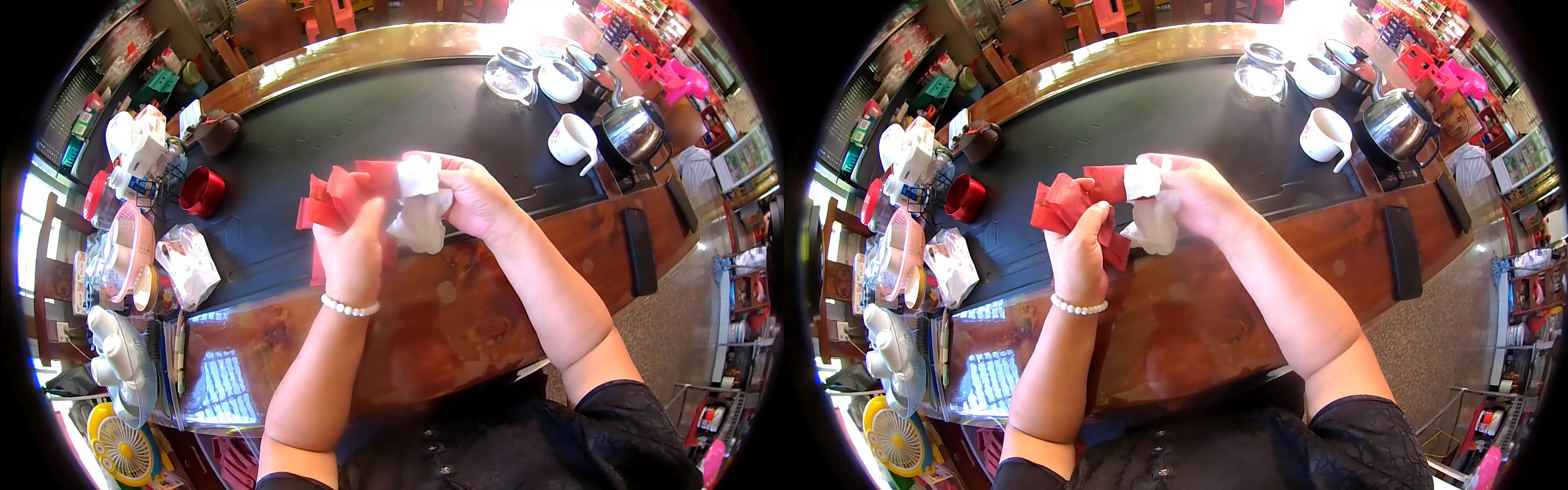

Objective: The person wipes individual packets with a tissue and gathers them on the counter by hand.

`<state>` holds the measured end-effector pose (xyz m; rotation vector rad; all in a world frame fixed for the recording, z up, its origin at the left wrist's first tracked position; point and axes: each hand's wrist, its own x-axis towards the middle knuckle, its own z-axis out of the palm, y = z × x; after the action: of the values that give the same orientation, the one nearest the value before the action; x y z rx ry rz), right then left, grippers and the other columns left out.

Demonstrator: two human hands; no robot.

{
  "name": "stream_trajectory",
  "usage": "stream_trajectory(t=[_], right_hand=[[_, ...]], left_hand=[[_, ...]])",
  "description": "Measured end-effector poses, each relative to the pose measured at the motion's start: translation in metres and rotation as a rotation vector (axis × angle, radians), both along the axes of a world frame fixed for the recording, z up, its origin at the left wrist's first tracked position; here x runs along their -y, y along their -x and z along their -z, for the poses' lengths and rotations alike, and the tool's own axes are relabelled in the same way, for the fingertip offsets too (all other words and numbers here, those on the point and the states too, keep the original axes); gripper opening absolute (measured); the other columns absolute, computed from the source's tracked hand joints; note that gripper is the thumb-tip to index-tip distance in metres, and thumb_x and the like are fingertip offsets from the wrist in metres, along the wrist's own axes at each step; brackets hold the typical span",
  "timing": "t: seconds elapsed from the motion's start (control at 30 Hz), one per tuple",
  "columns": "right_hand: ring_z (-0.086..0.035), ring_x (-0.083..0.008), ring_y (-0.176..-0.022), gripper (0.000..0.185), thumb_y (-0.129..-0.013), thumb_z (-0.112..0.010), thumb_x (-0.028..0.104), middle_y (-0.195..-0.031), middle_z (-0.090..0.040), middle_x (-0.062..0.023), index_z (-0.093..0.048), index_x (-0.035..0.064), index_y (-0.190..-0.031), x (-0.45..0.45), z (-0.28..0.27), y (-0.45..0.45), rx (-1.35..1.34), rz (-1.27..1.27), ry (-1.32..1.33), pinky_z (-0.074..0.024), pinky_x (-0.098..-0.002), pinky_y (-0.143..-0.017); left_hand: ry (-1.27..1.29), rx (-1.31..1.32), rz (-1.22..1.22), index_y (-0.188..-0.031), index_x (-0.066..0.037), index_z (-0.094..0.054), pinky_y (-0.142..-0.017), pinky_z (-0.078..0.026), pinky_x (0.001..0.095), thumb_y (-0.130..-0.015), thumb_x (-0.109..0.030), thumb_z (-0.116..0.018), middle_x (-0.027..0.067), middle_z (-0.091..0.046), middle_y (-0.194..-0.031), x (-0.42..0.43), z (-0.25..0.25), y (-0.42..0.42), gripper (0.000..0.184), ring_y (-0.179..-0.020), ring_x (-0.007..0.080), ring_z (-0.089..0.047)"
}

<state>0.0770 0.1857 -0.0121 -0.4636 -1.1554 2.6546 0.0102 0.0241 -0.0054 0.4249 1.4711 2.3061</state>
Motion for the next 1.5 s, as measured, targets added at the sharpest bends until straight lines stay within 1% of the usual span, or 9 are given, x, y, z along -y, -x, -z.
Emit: stream_trajectory(t=[0.17, 0.27, 0.47, 0.67, 0.7, 0.8, 0.97, 1.27, 1.5], right_hand=[[-0.064, -0.0151, -0.082, 0.023, -0.088, -0.062, 0.003, -0.097, -0.066, -0.0091, -0.061, -0.0041, -0.109, 0.007, -0.008, 0.001, -0.001, 0.123, -0.108, -0.0525, -0.028, -0.074], [-0.065, -0.0147, -0.084, 0.02, -0.088, -0.06, 0.002, -0.098, -0.066, -0.0097, -0.061, -0.0043, -0.107, 0.006, -0.008, 0.0, -0.005, 0.138, -0.165, -0.0524, -0.0271, -0.074], [-0.064, -0.0148, -0.088, 0.017, -0.093, -0.054, 0.004, -0.099, -0.067, -0.007, -0.064, -0.0002, -0.106, 0.004, -0.004, 0.001, -0.039, 0.179, -0.069, -0.0527, -0.0286, -0.08], [-0.064, -0.0168, -0.088, 0.019, -0.092, -0.051, 0.004, -0.1, -0.065, -0.0087, -0.062, -0.0001, -0.107, -0.006, 0.009, 0.006, -0.098, 0.358, -0.003, -0.0517, -0.0296, -0.079], [-0.064, -0.0172, -0.089, 0.02, -0.09, -0.055, 0.004, -0.101, -0.065, -0.0086, -0.061, -0.0002, -0.109, -0.007, 0.001, 0.002, -0.182, 0.257, 0.073, -0.0518, -0.03, -0.08], [-0.064, -0.017, -0.09, 0.022, -0.087, -0.059, 0.002, -0.101, -0.065, -0.0085, -0.061, -0.0002, -0.109, 0.005, -0.003, 0.002, -0.13, 0.173, -0.009, -0.0518, -0.0299, -0.081], [-0.065, -0.0149, -0.085, 0.017, -0.083, -0.064, -0.001, -0.095, -0.066, -0.0086, -0.062, 0.0003, -0.1, 0.006, -0.001, -0.001, -0.038, 0.077, -0.256, -0.053, -0.029, -0.076], [-0.064, -0.0147, -0.082, 0.014, -0.084, -0.064, 0.0, -0.091, -0.065, -0.0081, -0.06, 0.0006, -0.098, 0.018, -0.007, 0.0, -0.003, 0.185, -0.256, -0.052, -0.0276, -0.073], [-0.062, -0.0114, -0.083, 0.012, -0.086, -0.062, 0.002, -0.09, -0.063, -0.0053, -0.059, 0.0009, -0.097, 0.012, -0.003, -0.001, 0.029, -0.067, -0.378, -0.0502, -0.0266, -0.073]], left_hand=[[-0.008, 0.027, -0.01, -0.111, -0.005, -0.053, -0.07, -0.047, 0.0259, -0.084, 0.005, -0.057, 0.004, -0.058, -0.095, -0.001, -0.001, -0.001, 0.03, -0.079, 0.0121, -0.057], [-0.037, 0.14, 0.032, -0.111, -0.005, -0.053, -0.067, -0.047, 0.0248, -0.085, 0.005, -0.057, 0.0039, -0.059, -0.094, -0.002, -0.008, -0.002, 0.028, -0.077, 0.0119, -0.057], [-0.031, 0.257, 0.154, -0.111, -0.004, -0.053, -0.064, -0.047, 0.0238, -0.086, 0.005, -0.058, 0.005, -0.06, -0.095, 0.001, -0.008, 0.001, 0.027, -0.075, 0.0124, -0.058], [-0.093, 0.234, 0.068, -0.105, -0.004, -0.054, -0.066, -0.049, 0.0272, -0.085, 0.003, -0.06, 0.006, -0.061, -0.094, 0.002, 0.001, 0.006, 0.022, -0.076, 0.0147, -0.058], [-0.104, 0.256, 0.028, -0.104, -0.004, -0.054, -0.067, -0.049, 0.0281, -0.085, 0.003, -0.06, 0.006, -0.061, -0.094, 0.001, 0.002, 0.007, 0.022, -0.077, 0.0149, -0.058], [-0.135, 0.307, -0.043, -0.103, -0.005, -0.054, -0.069, -0.05, 0.0303, -0.085, 0.002, -0.06, 0.0057, -0.061, -0.092, -0.001, 0.002, 0.009, 0.02, -0.078, 0.0154, -0.058], [-0.159, 0.309, -0.004, -0.102, -0.006, -0.055, -0.068, -0.05, 0.0309, -0.087, -0.001, -0.06, 0.0046, -0.062, -0.09, 0.0, 0.0, 0.009, 0.016, -0.076, 0.0147, -0.06], [-0.086, 0.293, 0.049, -0.104, -0.007, -0.058, -0.064, -0.051, 0.0283, -0.089, -0.007, -0.063, 0.0029, -0.064, -0.088, -0.001, 0.005, 0.006, 0.015, -0.074, 0.0131, -0.062], [-0.152, 0.362, 0.072, -0.102, -0.006, -0.059, -0.064, -0.051, 0.0286, -0.088, -0.006, -0.06, 0.0035, -0.065, -0.091, 0.001, -0.002, 0.007, 0.014, -0.077, 0.0142, -0.063]])
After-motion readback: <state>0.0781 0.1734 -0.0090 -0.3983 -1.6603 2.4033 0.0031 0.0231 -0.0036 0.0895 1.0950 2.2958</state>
